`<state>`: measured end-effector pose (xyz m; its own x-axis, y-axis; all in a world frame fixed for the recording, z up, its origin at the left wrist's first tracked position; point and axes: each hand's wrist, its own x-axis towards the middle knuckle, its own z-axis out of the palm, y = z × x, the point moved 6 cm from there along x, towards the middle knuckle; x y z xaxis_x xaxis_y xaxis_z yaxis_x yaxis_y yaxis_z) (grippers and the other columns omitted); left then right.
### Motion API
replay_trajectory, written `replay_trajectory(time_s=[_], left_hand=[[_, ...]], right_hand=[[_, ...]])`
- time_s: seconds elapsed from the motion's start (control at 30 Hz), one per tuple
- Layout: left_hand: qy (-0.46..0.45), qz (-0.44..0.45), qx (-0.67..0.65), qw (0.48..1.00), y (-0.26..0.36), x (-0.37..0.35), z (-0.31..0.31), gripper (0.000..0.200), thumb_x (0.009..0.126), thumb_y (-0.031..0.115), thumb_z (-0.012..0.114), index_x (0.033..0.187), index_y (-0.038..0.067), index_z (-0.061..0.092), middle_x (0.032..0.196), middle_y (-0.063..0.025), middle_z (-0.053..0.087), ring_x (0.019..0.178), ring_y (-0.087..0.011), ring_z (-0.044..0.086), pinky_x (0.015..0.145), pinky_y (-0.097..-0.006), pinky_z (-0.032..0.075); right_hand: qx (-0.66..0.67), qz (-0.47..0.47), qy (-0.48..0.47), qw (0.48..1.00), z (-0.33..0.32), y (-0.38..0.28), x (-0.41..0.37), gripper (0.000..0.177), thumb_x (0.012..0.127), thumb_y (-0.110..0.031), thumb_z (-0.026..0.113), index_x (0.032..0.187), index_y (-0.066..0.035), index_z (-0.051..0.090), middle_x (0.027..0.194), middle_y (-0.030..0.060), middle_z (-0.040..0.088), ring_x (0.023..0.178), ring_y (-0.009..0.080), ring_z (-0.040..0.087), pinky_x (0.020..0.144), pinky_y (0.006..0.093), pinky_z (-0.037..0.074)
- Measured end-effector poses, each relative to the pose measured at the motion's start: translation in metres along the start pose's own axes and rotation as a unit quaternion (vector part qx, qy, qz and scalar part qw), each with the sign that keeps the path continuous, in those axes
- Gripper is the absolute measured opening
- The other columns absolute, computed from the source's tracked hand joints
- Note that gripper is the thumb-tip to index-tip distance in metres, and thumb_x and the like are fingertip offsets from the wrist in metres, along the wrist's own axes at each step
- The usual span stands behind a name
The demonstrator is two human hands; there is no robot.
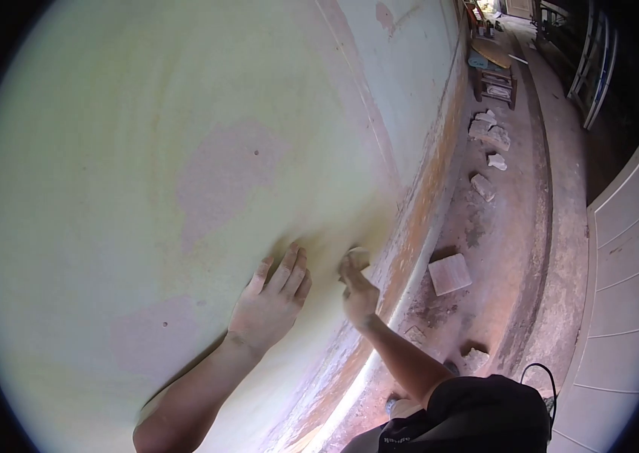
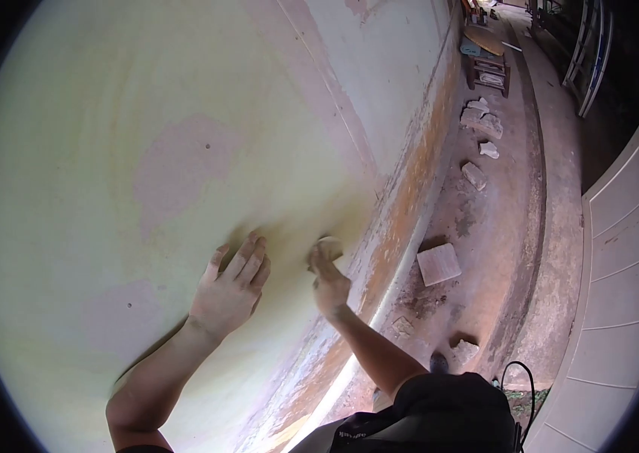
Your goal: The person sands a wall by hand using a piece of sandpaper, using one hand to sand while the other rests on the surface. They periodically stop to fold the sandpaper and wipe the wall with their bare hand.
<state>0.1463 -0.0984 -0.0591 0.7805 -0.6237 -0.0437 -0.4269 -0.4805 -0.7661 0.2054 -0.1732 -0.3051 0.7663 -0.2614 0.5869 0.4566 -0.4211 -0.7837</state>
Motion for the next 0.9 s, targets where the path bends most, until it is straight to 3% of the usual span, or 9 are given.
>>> replay_trajectory(time_s=[0.03, 0.13, 0.2, 0.27, 0.43, 0.57, 0.67, 0.8, 0.9], left_hand=[[0.004, 0.003, 0.014, 1.000, 0.001, 0.001, 0.001, 0.040, 0.095, 0.028, 0.063, 0.132, 0.011, 0.064, 0.154, -0.0054, 0.051, 0.151, -0.0192, 0.038, 0.118, -0.0468, 0.036], [-0.003, 0.010, 0.028, 1.000, 0.006, -0.005, 0.003, 0.039, 0.096, 0.028, 0.062, 0.131, 0.012, 0.065, 0.154, -0.0049, 0.052, 0.151, -0.0190, 0.038, 0.118, -0.0468, 0.036], [0.001, 0.012, 0.033, 0.999, 0.006, -0.002, 0.004, 0.038, 0.096, 0.028, 0.061, 0.130, 0.013, 0.065, 0.154, -0.0048, 0.052, 0.151, -0.0188, 0.038, 0.118, -0.0467, 0.036], [0.001, 0.011, 0.061, 0.998, 0.006, -0.003, 0.004, 0.036, 0.097, 0.028, 0.061, 0.129, 0.013, 0.066, 0.153, -0.0044, 0.053, 0.151, -0.0179, 0.038, 0.118, -0.0468, 0.036], [0.006, 0.001, 0.030, 1.000, 0.004, -0.001, 0.002, 0.036, 0.096, 0.029, 0.062, 0.128, 0.013, 0.066, 0.153, -0.0044, 0.053, 0.151, -0.0181, 0.039, 0.118, -0.0470, 0.035], [0.016, -0.001, 0.050, 0.999, 0.006, -0.003, 0.002, 0.037, 0.094, 0.029, 0.063, 0.127, 0.013, 0.067, 0.152, -0.0040, 0.053, 0.150, -0.0176, 0.040, 0.118, -0.0470, 0.034], [0.010, 0.003, 0.045, 0.999, 0.005, -0.003, 0.004, 0.037, 0.094, 0.029, 0.065, 0.127, 0.013, 0.067, 0.152, -0.0041, 0.053, 0.150, -0.0175, 0.039, 0.118, -0.0475, 0.034], [0.015, -0.014, -0.004, 1.000, 0.004, -0.001, 0.001, 0.039, 0.093, 0.029, 0.066, 0.128, 0.012, 0.066, 0.152, -0.0046, 0.053, 0.151, -0.0179, 0.038, 0.118, -0.0482, 0.035], [0.012, -0.014, -0.001, 1.000, 0.004, -0.001, 0.001, 0.041, 0.091, 0.030, 0.068, 0.128, 0.012, 0.066, 0.153, -0.0044, 0.052, 0.150, -0.0178, 0.038, 0.118, -0.0492, 0.035]], right_hand=[[0.052, 0.078, 0.004, 0.996, 0.007, 0.038, 0.009, 0.045, 0.097, 0.005, 0.058, 0.140, -0.005, 0.066, 0.122, 0.0201, 0.074, 0.092, 0.0303, 0.079, 0.073, 0.0333, 0.065], [-0.124, 0.188, -0.112, 0.968, 0.015, 0.092, 0.056, 0.045, 0.099, -0.005, 0.057, 0.143, -0.008, 0.064, 0.103, 0.0161, 0.079, 0.080, 0.0336, 0.077, 0.071, 0.0410, 0.061], [-0.045, 0.179, -0.041, 0.982, 0.002, 0.045, 0.052, 0.053, 0.093, 0.001, 0.058, 0.145, -0.009, 0.061, 0.107, 0.0161, 0.079, 0.086, 0.0338, 0.077, 0.078, 0.0410, 0.062], [0.037, 0.017, 0.041, 0.998, -0.008, -0.016, 0.022, 0.063, 0.085, 0.011, 0.061, 0.145, -0.007, 0.061, 0.129, 0.0199, 0.072, 0.098, 0.0325, 0.078, 0.083, 0.0393, 0.064], [-0.059, -0.116, 0.071, 0.989, -0.004, -0.009, 0.023, 0.052, 0.092, 0.007, 0.061, 0.142, -0.004, 0.062, 0.122, 0.0179, 0.075, 0.103, 0.0356, 0.077, 0.086, 0.0368, 0.064], [-0.129, 0.209, -0.098, 0.964, 0.016, 0.086, 0.082, 0.045, 0.099, -0.002, 0.057, 0.144, -0.008, 0.062, 0.120, 0.0184, 0.075, 0.094, 0.0402, 0.076, 0.080, 0.0447, 0.062], [-0.117, 0.193, -0.025, 0.974, 0.019, 0.050, 0.071, 0.051, 0.096, 0.001, 0.059, 0.146, -0.010, 0.061, 0.120, 0.0170, 0.075, 0.093, 0.0404, 0.075, 0.080, 0.0478, 0.059], [-0.003, -0.034, 0.010, 0.999, -0.014, -0.056, 0.012, 0.060, 0.091, 0.006, 0.056, 0.149, -0.011, 0.059, 0.126, 0.0153, 0.074, 0.098, 0.0327, 0.076, 0.080, 0.0393, 0.060], [0.003, 0.070, -0.003, 0.998, -0.001, 0.004, 0.004, 0.059, 0.092, 0.004, 0.055, 0.149, -0.012, 0.059, 0.130, 0.0152, 0.072, 0.101, 0.0315, 0.076, 0.079, 0.0373, 0.061]])
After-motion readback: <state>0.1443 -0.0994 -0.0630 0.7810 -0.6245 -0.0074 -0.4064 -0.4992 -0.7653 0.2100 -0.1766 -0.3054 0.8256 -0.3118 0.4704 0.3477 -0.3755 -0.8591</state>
